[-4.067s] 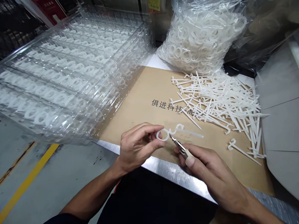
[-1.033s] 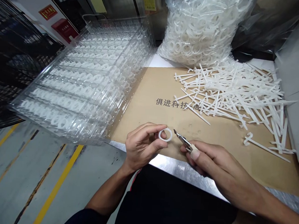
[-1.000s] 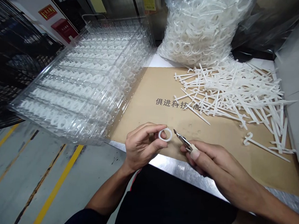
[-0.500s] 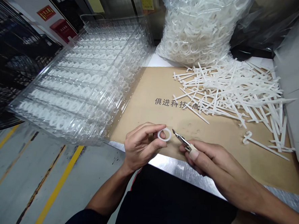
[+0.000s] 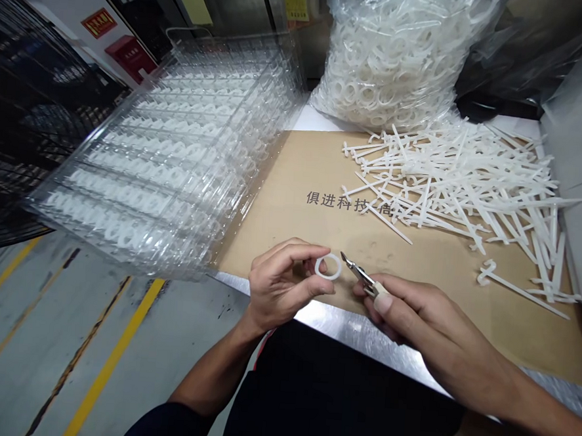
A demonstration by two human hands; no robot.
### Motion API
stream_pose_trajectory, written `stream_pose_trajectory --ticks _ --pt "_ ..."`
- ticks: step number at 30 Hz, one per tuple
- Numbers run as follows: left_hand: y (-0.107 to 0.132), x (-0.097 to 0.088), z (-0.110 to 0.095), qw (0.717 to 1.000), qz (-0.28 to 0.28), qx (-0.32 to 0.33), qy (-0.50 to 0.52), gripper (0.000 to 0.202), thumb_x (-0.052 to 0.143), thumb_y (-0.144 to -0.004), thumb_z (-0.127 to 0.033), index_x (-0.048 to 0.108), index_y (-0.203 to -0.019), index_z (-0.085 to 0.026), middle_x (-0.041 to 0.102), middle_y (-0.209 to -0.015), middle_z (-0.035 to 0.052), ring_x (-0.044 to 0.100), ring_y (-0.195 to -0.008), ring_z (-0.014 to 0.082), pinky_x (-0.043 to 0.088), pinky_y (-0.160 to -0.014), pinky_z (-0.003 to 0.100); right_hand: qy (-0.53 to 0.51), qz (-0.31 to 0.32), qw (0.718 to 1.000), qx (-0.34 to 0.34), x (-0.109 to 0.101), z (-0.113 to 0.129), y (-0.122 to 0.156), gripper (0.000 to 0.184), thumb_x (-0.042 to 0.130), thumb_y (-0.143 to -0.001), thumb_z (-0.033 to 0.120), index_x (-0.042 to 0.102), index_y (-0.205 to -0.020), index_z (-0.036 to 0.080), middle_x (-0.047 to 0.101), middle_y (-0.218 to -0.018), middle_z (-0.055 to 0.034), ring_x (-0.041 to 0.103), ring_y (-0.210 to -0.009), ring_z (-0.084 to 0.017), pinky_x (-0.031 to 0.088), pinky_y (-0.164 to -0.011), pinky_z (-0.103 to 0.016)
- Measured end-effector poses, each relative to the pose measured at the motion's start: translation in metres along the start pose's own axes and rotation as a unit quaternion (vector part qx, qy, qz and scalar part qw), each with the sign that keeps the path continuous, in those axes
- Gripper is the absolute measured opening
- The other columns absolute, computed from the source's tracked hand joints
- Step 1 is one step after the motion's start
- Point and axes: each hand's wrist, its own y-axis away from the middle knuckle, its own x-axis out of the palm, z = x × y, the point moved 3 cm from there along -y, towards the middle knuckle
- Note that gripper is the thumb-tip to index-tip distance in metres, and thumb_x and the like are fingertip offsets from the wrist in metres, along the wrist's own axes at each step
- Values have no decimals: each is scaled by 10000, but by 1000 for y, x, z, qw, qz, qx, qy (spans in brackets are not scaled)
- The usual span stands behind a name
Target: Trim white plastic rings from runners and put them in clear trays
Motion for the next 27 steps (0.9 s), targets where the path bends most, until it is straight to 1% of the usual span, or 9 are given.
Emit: stream_pose_trajectory --ticks 6,11,17,27 --pt "-2 0 -2 1000 -11 9 -14 356 896 -812 -350 783 -1092 -161 713 -773 32 660 -679 133 520 -593 228 -15 -2 1000 4 0 -1 1 399 470 -1105 502 563 -839 220 592 -822 0 530 -746 -158 396 -613 -283" --pt "-1 0 -2 1000 -8 12 -15 388 889 -808 -398 779 -1097 -163 702 -761 29 662 -679 137 524 -590 233 -14 -2 1000 7 0 -3 1 385 480 -1101 499 576 -854 220 598 -824 -1 535 -750 -163 403 -617 -283" --pt "0 -1 -2 999 -8 22 -29 358 874 -840 -339 775 -1140 -172 708 -776 28 662 -690 135 540 -611 235 -27 -3 1000 6 0 -3 1 386 475 -1105 496 571 -854 219 590 -833 -3 522 -752 -158 395 -612 -280" --pt "-1 0 -3 999 -6 34 -40 339 869 -843 -240 768 -1160 -178 703 -787 14 657 -699 124 530 -614 225 -25 0 1000 3 0 -1 1 383 482 -1105 488 558 -841 221 572 -824 9 504 -748 -150 401 -629 -273"
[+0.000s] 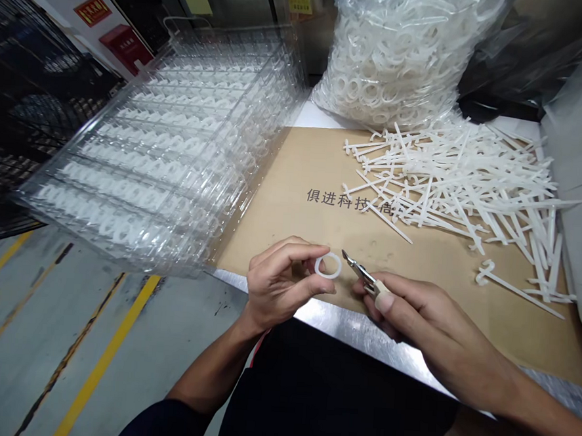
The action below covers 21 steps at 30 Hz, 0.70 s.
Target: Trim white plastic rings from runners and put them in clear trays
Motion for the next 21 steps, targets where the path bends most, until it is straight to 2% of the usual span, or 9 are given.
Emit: stream_pose_trajectory --ticks 8,15,18,21 --pt "1 0 -2 1000 6 18 -3 355 872 -841 -245 762 -1167 -157 720 -853 37 668 -726 124 543 -618 219 12 1 1000 -2 0 0 -1 405 470 -1108 497 536 -827 212 553 -814 16 487 -738 -139 392 -646 -269" --pt "4 4 3 999 24 -32 26 364 840 -863 -179 746 -1215 -186 732 -889 49 690 -757 138 571 -652 230 5 7 1000 5 -1 -8 0 412 449 -1106 531 569 -877 209 520 -819 15 466 -744 -150 380 -674 -288" --pt "0 1 -5 997 42 -54 21 309 808 -890 -167 747 -1192 -193 757 -882 58 711 -762 142 582 -668 226 -1 4 999 36 -3 -14 1 451 429 -1092 585 588 -919 200 497 -818 8 457 -732 -162 375 -675 -307" --pt "-5 -14 -25 995 64 -71 21 299 780 -897 -119 747 -1185 -191 775 -913 68 727 -789 139 595 -714 224 -17 -4 998 58 -4 -19 0 502 438 -1063 641 593 -907 190 491 -802 2 451 -714 -169 368 -669 -318"
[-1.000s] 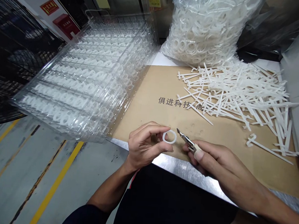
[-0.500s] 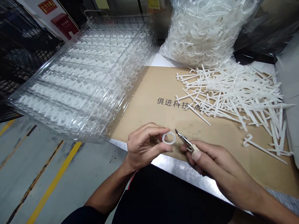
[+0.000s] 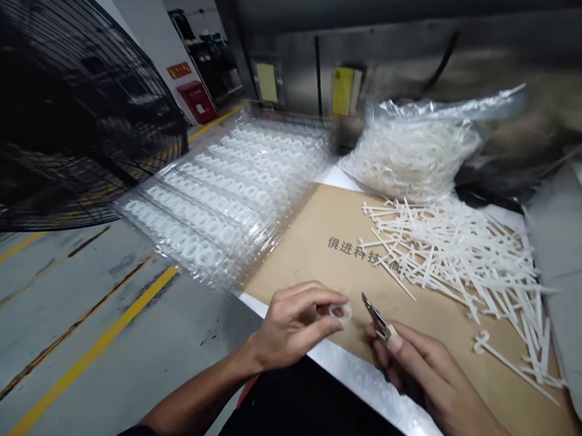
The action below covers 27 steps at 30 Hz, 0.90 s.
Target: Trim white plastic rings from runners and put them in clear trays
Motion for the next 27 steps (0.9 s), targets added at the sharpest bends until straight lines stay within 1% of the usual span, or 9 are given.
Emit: stream_pose_trajectory --ticks 4,6,10,12,14,17,19,23,27 --pt "-4 -40 -41 999 46 -17 -15 377 721 -910 -47 728 -1250 -212 771 -947 55 730 -834 132 602 -753 219 -31 -2 1000 -4 0 -2 -4 543 452 -1047 661 612 -854 179 499 -763 0 461 -680 -164 374 -660 -318" --pt "-16 -66 -60 996 69 -5 -56 408 680 -929 -31 717 -1286 -224 769 -959 43 733 -852 127 601 -756 214 -50 -9 999 -8 1 -2 -5 564 469 -1034 675 617 -821 173 506 -754 -2 466 -654 -153 382 -649 -315" --pt "-78 -119 -72 967 70 83 -229 430 672 -959 -80 711 -1338 -278 779 -971 12 730 -869 130 580 -784 242 -101 -36 994 -1 1 -2 -7 583 542 -982 718 684 -945 154 530 -746 1 480 -603 -140 378 -602 -305" --pt "-124 -141 -57 939 36 130 -318 339 693 -967 -167 748 -1285 -270 782 -973 17 720 -865 149 558 -825 287 -126 -38 991 8 1 -2 -9 617 568 -952 748 693 -988 146 550 -754 -2 485 -587 -135 373 -583 -301" --pt "-172 -157 -25 922 33 118 -367 279 633 -1002 -247 768 -1245 -221 771 -932 38 702 -832 168 535 -817 311 -137 -27 990 10 0 -2 -10 642 568 -941 768 692 -996 140 561 -759 -6 484 -581 -130 379 -582 -301" --pt "-235 -165 36 900 94 78 -419 339 580 -991 -254 720 -1289 -173 765 -936 55 688 -814 176 504 -791 299 -143 -12 990 6 0 -2 -11 644 555 -952 765 684 -1012 137 561 -758 -4 488 -591 -129 392 -596 -302" --pt "-265 -164 74 882 132 49 -450 363 602 -948 -253 684 -1287 -148 759 -910 58 679 -823 188 482 -777 288 -152 -19 988 9 0 -2 -11 633 571 -949 759 676 -1016 138 562 -765 -3 488 -590 -126 387 -588 -298" --pt "-297 -158 121 872 169 34 -457 238 648 -876 -264 755 -1064 -164 774 -935 78 692 -853 206 473 -783 283 -165 -25 986 9 2 -3 -11 652 590 -920 784 666 -987 140 561 -759 -2 472 -571 -118 342 -551 -286" --pt "-308 -153 138 864 204 27 -459 223 664 -832 -283 796 -979 -181 785 -923 67 703 -859 214 477 -797 288 -144 -6 990 4 1 -5 -11 659 543 -942 788 665 -905 141 541 -738 1 472 -579 -118 354 -580 -292"
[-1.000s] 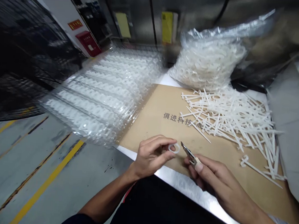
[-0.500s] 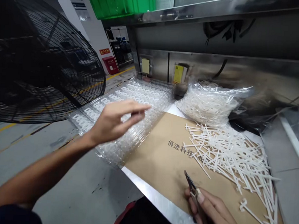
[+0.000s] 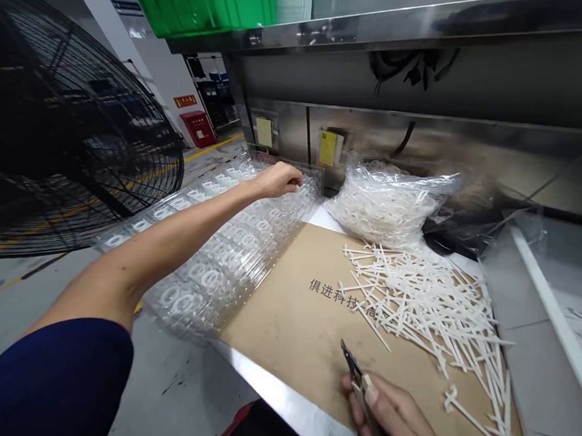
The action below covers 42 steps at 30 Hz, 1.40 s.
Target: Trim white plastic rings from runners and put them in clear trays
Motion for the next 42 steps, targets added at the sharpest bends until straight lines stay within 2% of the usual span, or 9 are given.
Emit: stream_pose_trajectory --ticks 11,16,18,21,25,30,34,38,42 --pt "11 -37 -9 999 -21 -31 -21 365 532 -917 -337 808 -1080 -162 801 -1012 80 710 -929 201 464 -819 255 43 20 999 -26 0 4 -1 600 477 -1011 720 602 -805 170 568 -773 -21 510 -630 -139 414 -617 -293" --pt "9 -47 -41 999 -34 25 -4 364 579 -909 -433 800 -1026 -169 795 -955 65 675 -833 185 469 -776 257 195 39 969 -148 7 10 -1 570 206 -1136 510 621 -1069 125 516 -729 13 480 -559 -117 427 -534 -245" --pt "-1 -43 -62 995 -63 83 -3 412 617 -914 -550 788 -1083 -214 796 -971 15 657 -829 147 461 -760 222 231 17 957 -177 7 14 0 521 278 -1126 504 634 -1056 131 546 -722 12 537 -569 -122 458 -531 -235" --pt "-24 -29 -112 979 -82 186 28 385 642 -934 -575 776 -1108 -258 791 -946 -28 642 -820 111 442 -738 201 304 -60 923 -228 -3 23 -1 393 392 -1099 438 662 -1020 164 663 -848 -35 650 -765 -169 545 -742 -287" --pt "-39 -16 -232 946 -76 300 97 293 682 -940 -493 778 -1114 -278 782 -911 -9 635 -736 121 448 -667 234 422 -112 853 -287 -14 24 -6 321 625 -967 411 647 -1183 174 719 -1118 -123 658 -1029 -282 531 -956 -414" --pt "-48 7 -397 935 9 276 224 378 642 -974 -411 727 -1247 -163 789 -1071 89 706 -890 184 520 -782 300 506 -104 793 -323 -13 18 -11 413 584 -1003 523 639 -1233 184 745 -1124 -136 698 -1000 -309 575 -836 -407" --pt "-63 27 -490 897 20 246 368 440 694 -939 -411 688 -1261 -113 778 -977 95 706 -846 179 516 -745 287 539 -89 769 -333 -15 23 -9 455 607 -1005 529 622 -1283 170 754 -1200 -141 728 -1041 -303 585 -853 -394" --pt "-68 28 -532 890 -23 255 378 326 587 -995 -350 714 -790 -130 694 -692 31 625 -653 135 466 -678 279 550 -92 761 -332 -20 30 -7 412 560 -1033 547 633 -1212 184 759 -1209 -117 723 -1119 -293 590 -867 -367" --pt "-62 6 -512 903 -83 254 336 282 618 -966 -308 721 -762 -143 681 -678 20 594 -630 126 449 -650 285 556 -98 755 -333 -24 30 -7 427 540 -1037 566 626 -1227 193 756 -1200 -105 734 -1072 -286 595 -812 -355"
